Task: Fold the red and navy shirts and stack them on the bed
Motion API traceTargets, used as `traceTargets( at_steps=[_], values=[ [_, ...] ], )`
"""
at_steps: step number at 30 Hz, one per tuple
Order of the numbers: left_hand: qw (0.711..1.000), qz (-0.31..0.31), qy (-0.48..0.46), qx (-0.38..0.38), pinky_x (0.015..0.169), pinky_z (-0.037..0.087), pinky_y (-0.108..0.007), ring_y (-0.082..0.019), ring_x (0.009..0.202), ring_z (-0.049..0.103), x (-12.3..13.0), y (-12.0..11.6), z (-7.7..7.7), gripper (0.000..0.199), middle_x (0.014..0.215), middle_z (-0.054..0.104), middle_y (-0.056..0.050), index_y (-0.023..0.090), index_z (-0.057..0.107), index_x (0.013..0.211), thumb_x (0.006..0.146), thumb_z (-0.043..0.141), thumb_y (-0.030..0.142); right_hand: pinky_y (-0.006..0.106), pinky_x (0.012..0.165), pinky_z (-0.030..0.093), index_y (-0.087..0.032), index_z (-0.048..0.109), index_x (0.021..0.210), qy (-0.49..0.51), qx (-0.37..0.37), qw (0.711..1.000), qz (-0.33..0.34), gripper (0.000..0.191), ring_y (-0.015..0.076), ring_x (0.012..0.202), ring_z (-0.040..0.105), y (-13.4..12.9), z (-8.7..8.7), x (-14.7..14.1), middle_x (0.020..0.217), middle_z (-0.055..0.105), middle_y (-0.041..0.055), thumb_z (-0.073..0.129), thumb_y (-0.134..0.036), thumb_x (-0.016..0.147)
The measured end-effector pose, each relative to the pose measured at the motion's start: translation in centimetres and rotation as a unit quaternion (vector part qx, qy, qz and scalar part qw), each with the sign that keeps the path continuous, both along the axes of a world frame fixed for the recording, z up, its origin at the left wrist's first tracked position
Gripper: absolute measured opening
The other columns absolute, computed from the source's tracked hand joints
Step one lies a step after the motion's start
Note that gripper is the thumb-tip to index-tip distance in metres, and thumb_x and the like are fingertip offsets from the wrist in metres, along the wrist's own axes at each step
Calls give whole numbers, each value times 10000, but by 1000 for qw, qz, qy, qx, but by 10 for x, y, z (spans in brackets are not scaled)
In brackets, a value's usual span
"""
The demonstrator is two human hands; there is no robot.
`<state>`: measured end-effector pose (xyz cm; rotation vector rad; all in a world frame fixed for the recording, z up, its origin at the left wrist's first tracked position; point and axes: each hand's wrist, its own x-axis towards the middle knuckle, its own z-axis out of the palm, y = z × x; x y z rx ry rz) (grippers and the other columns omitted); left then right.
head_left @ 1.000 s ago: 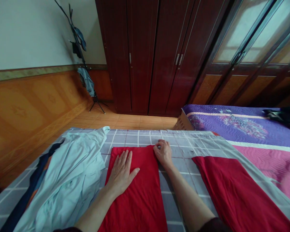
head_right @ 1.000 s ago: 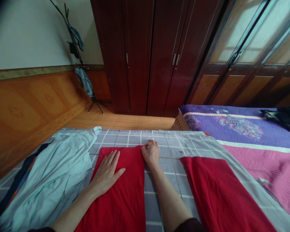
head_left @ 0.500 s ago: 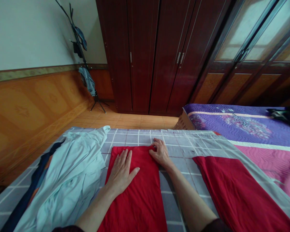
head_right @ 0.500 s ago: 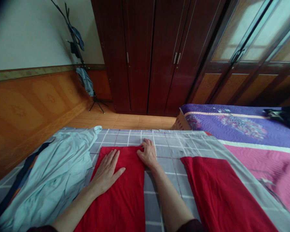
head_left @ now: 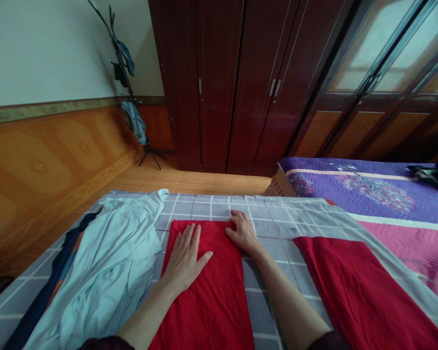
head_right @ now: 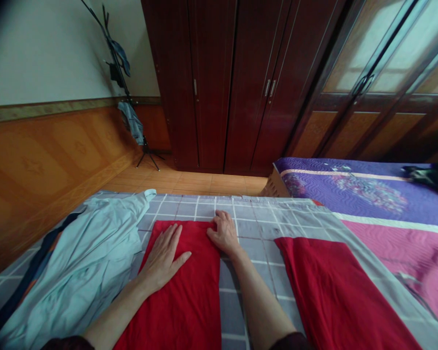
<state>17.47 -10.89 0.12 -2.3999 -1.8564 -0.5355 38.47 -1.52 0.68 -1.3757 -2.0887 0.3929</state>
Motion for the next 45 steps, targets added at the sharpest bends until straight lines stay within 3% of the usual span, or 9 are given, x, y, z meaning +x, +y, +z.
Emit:
traceTargets(
  at_steps=[7,14,21,26,30,34,38,41,45],
  values=[
    [996,71,-5,46,1078,309,-516,-314,1352,332,-10,6,-4,647,1433,400,-210,73,300,1419,942,341,508,365,945,416,-187,637,765,34,6,999,-22,125,230,1105,514,4,-1,3,1131,613,115,513,-175,755],
    [993,87,-44,65,1037,369,-501,-305,1283,442,-22,14,-19,569,1368,475,-229,57,311,1404,970,280,423,384,994,372,-196,678,744,16,11,1000,4,95,263,1188,450,-2,3,1,1204,603,92,598,-211,696],
    [988,79,-76,109,1035,367,-495,-287,1291,437,-31,17,-33,543,1382,453,-240,66,196,1447,977,266,330,389,948,411,-202,611,642,31,38,995,-85,145,255,1098,508,7,-5,2,1102,620,122,501,-207,738],
    [989,94,-71,95,1027,381,-493,-297,1275,455,-31,18,-35,538,1368,467,-248,38,236,1424,969,279,323,424,954,408,-189,611,637,21,61,992,-110,131,289,1094,498,7,-9,2,1106,607,156,512,-219,718],
    [989,96,-71,87,1021,386,-498,-291,1268,465,-31,19,-27,509,1359,479,-242,49,278,1404,958,297,292,443,966,404,-175,633,677,10,81,991,-109,138,285,1059,517,5,-6,3,1066,618,162,501,-185,717],
    [993,67,-67,72,1056,330,-541,-288,1308,414,-18,10,-2,510,1372,475,-219,81,259,1420,948,322,263,497,1011,358,-127,636,976,14,134,985,-109,273,304,1181,433,-7,11,-6,1213,545,183,502,-173,742],
    [997,-45,-69,-7,1114,295,-458,-221,1394,258,2,-3,21,560,1486,329,-167,96,180,1461,931,324,208,437,984,411,-133,595,1078,25,157,987,19,318,253,1148,484,-33,26,-35,1225,559,155,459,-144,790],
    [991,-84,-38,-98,1144,234,-453,-218,1409,208,7,-7,26,574,1505,300,-131,98,221,1458,906,347,193,399,1005,404,-111,561,1172,-13,95,993,75,381,228,1165,503,-52,21,-56,1229,584,143,424,-124,817],
    [989,-61,-15,-136,1147,215,-445,-235,1417,166,-6,-2,19,602,1530,221,-115,113,210,1471,931,369,327,445,1072,319,-47,455,1332,-126,53,989,49,507,294,1333,348,-58,5,-59,1407,436,196,436,-324,908]
  ],
)
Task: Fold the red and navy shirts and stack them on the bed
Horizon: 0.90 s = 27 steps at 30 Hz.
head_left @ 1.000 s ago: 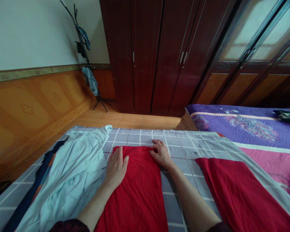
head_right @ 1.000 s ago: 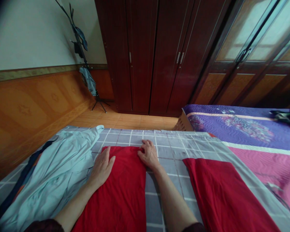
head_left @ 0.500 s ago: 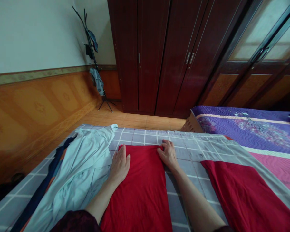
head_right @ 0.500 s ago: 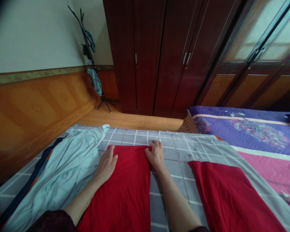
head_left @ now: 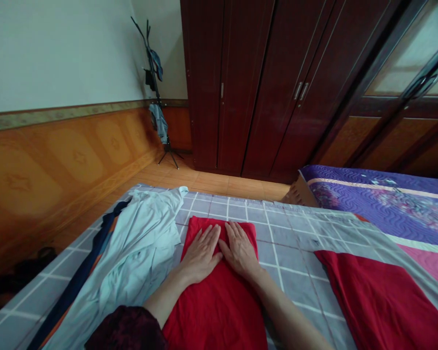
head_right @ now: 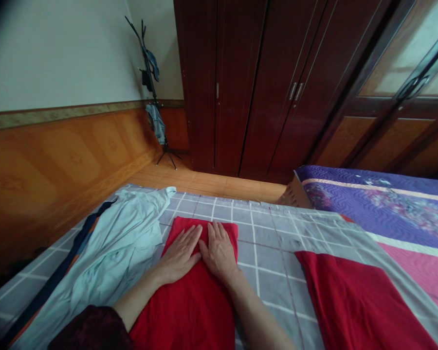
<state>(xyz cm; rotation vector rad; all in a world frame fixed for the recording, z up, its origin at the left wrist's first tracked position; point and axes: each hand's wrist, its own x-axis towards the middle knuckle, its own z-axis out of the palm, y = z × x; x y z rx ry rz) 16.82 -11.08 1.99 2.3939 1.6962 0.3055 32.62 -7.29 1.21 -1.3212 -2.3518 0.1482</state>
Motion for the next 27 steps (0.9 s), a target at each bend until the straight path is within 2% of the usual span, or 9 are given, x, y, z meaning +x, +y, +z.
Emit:
traceTargets(
  at_steps=[3,5,8,11,13,16,19,24,27],
  values=[
    [999,38,6,21,1137,231,-442,-244,1410,187,-18,8,-11,638,1523,208,-147,101,223,1469,949,330,454,494,1084,272,-20,409,1373,-54,-9,998,-44,678,349,1370,263,7,-7,9,1449,351,234,433,-508,904],
    [998,60,10,32,1131,232,-463,-249,1409,189,-29,12,-16,645,1516,226,-153,105,242,1465,954,297,494,520,1086,244,-16,393,1386,-74,-16,995,-70,744,372,1371,250,13,-9,16,1455,328,245,425,-569,890],
    [995,87,18,35,1121,232,-491,-264,1410,185,-40,15,-18,630,1516,238,-149,109,281,1453,959,275,500,512,1093,226,7,376,1394,-96,-29,990,-96,752,383,1366,253,18,-7,21,1460,314,249,405,-561,902],
    [993,103,26,51,1118,222,-515,-280,1402,218,-36,14,-10,593,1500,293,-148,106,331,1430,963,291,469,509,1100,214,24,365,1395,-103,-31,989,-106,707,379,1369,247,17,0,19,1462,302,256,421,-491,913],
    [993,86,21,72,1129,203,-509,-268,1404,219,-28,12,-3,557,1494,318,-131,116,334,1429,971,283,428,511,1106,210,12,358,1402,-96,-22,991,-87,643,364,1382,220,12,7,14,1480,269,243,434,-399,915],
    [997,20,-4,69,1145,218,-438,-214,1409,213,-16,9,3,527,1513,290,-85,140,273,1456,983,260,371,456,1119,236,-56,345,1428,-87,-24,996,27,553,296,1395,217,1,15,3,1501,270,168,390,-251,913],
    [999,6,-12,42,1133,261,-420,-210,1396,253,-11,9,0,523,1504,305,-101,124,285,1450,981,268,354,438,1121,252,-115,346,1439,-77,-38,991,101,538,267,1392,238,-7,17,-4,1497,304,130,375,-222,913],
    [998,26,-10,56,1127,278,-420,-220,1389,270,-16,14,-8,487,1483,345,-120,113,375,1405,971,288,314,474,1101,267,-187,389,1424,-80,-46,993,67,503,303,1381,256,-6,13,-5,1504,298,118,386,-312,937],
    [997,45,-9,55,1126,271,-437,-235,1386,275,-19,15,-8,490,1482,348,-123,108,387,1400,970,293,325,488,1092,266,-187,403,1417,-85,-36,995,37,515,313,1379,259,-3,11,-3,1492,317,137,399,-382,940]
  ],
)
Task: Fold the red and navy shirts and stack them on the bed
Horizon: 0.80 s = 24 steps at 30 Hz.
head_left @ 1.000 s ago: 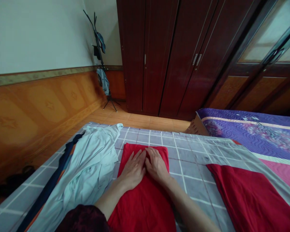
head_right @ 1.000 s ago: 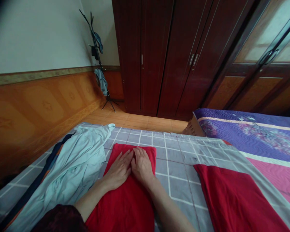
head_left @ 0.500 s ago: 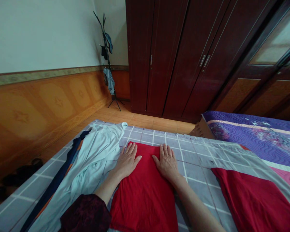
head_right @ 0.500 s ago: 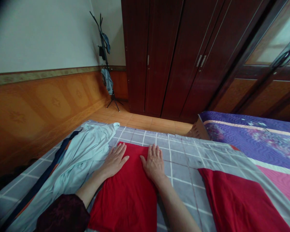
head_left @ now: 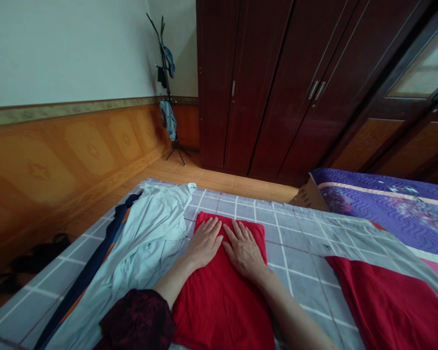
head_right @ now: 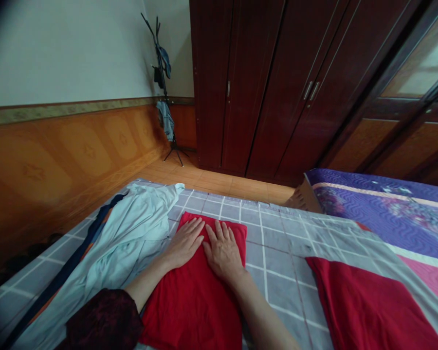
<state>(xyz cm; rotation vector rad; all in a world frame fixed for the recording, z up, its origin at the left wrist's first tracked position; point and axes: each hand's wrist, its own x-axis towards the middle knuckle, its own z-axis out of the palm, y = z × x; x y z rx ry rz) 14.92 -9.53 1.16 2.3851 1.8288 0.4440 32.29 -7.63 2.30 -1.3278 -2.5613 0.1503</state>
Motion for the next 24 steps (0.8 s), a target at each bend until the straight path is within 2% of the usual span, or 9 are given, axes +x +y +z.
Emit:
traceTargets(
  at_steps=[3,6,8,10,12,16,19,24],
  values=[
    [999,33,2,3,1120,260,-485,-262,1382,284,-4,-1,3,504,1476,360,-124,121,413,1386,969,301,381,493,1085,269,-152,420,1404,1,9,999,-33,558,319,1376,263,1,-1,1,1470,354,160,416,-444,928],
    [999,52,4,15,1121,222,-531,-274,1381,285,-3,-3,8,487,1462,385,-125,131,436,1370,966,309,369,500,1088,260,-143,412,1407,3,13,999,-36,553,326,1375,261,1,0,2,1475,347,153,419,-416,926],
    [1000,14,-4,17,1134,201,-510,-248,1393,260,2,-4,11,482,1479,362,-98,152,386,1404,963,312,332,486,1106,240,-150,373,1429,6,13,1000,13,532,299,1384,249,1,2,2,1489,332,122,392,-347,935],
    [999,-51,-18,9,1148,206,-445,-197,1405,231,8,-5,12,499,1512,302,-68,171,294,1449,966,298,297,462,1121,225,-153,353,1437,10,8,998,68,520,266,1389,241,1,4,3,1487,348,93,367,-283,934],
    [996,-86,-27,-8,1149,216,-396,-170,1407,222,12,-4,11,517,1527,262,-67,163,243,1467,975,287,312,453,1123,227,-150,348,1439,13,0,996,87,520,261,1389,243,1,6,3,1479,364,85,360,-267,933],
    [998,-59,-13,-28,1144,223,-413,-206,1400,241,9,1,5,590,1506,300,-101,140,257,1464,970,299,460,473,1112,233,-167,333,1449,4,-7,998,62,535,293,1385,247,0,6,3,1505,308,99,370,-318,938],
    [999,-35,4,-24,1132,243,-423,-211,1396,250,3,2,1,590,1502,302,-98,164,262,1465,969,282,483,485,1099,236,-201,375,1431,-4,1,1000,31,519,305,1383,252,-2,5,2,1504,303,117,383,-363,938],
    [999,-3,30,-26,1133,218,-446,-229,1399,233,-11,-2,-1,615,1505,280,-111,157,291,1455,958,269,518,471,1080,251,-112,396,1415,-9,16,999,-51,619,346,1365,276,2,0,8,1463,341,212,397,-490,926]
  ],
)
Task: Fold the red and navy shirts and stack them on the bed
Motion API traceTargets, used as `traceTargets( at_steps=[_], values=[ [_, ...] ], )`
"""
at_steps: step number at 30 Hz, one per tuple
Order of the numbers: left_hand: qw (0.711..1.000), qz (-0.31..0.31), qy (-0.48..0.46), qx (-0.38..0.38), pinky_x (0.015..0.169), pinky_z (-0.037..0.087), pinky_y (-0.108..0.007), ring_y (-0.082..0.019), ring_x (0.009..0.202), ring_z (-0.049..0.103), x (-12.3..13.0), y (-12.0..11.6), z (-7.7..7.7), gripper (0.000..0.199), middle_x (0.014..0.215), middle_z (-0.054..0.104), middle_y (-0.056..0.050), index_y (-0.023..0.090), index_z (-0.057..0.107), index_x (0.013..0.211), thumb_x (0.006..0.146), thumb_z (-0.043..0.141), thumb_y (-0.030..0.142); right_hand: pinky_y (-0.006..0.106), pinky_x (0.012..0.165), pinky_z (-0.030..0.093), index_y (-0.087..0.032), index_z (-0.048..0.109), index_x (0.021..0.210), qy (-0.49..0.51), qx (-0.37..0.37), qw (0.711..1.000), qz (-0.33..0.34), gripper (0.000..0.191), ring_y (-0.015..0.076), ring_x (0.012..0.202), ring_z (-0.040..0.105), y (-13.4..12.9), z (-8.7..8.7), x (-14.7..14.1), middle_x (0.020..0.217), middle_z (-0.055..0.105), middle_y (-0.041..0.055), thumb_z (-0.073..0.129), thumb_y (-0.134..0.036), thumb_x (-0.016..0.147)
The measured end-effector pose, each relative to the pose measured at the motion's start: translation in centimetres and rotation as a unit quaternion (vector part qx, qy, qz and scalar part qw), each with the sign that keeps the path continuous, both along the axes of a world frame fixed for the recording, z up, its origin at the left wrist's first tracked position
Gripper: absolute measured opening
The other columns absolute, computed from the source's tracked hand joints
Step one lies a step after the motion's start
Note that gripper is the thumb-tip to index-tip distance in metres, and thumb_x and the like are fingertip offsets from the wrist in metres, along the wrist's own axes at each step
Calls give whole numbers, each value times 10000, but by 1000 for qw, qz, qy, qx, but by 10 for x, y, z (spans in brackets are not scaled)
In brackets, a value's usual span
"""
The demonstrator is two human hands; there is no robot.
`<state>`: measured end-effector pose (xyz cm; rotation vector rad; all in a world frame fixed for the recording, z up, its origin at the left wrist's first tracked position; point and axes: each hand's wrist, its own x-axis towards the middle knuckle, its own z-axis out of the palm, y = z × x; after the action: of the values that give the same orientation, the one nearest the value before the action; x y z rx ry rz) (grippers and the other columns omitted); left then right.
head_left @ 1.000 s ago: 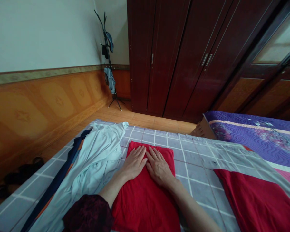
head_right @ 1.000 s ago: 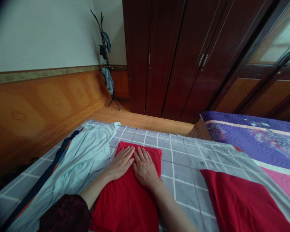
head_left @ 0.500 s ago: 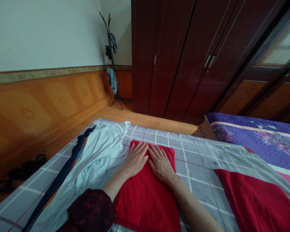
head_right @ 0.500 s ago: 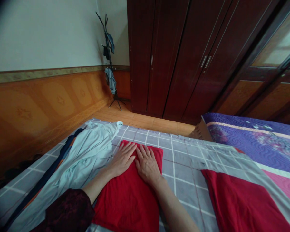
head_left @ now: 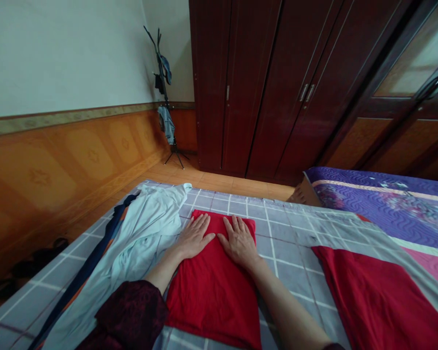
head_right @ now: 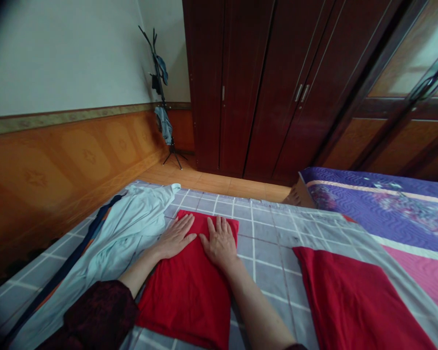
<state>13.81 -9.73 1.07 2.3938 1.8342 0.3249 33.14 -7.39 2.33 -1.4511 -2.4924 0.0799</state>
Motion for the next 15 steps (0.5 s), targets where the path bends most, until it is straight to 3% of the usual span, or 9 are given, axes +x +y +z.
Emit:
traceTargets(
  at_steps=[4,7,11,15],
  values=[
    [998,58,20,-16,1114,232,-485,-273,1398,226,-6,-10,6,655,1501,268,-163,90,337,1427,944,282,529,499,1075,227,-72,406,1400,-1,-3,998,-59,703,376,1357,277,7,-5,8,1449,349,243,380,-574,908],
    [995,90,47,7,1115,205,-523,-304,1384,261,2,-19,14,609,1466,330,-210,37,413,1369,946,312,463,508,1073,215,-66,408,1394,7,-2,997,-76,734,373,1357,277,9,-8,10,1446,352,247,377,-605,897],
    [999,-1,36,31,1138,195,-469,-245,1400,236,33,-19,23,529,1500,296,-147,91,364,1404,937,327,335,514,1070,214,-53,403,1395,9,2,998,-66,717,382,1351,286,8,-9,10,1438,350,267,371,-579,908],
    [994,-94,12,-44,1154,173,-391,-182,1403,231,63,-5,28,553,1509,291,-116,89,278,1445,911,286,233,483,1071,230,-61,396,1402,-12,5,998,-58,599,372,1349,296,9,-8,14,1446,345,254,414,-428,928]
  ],
)
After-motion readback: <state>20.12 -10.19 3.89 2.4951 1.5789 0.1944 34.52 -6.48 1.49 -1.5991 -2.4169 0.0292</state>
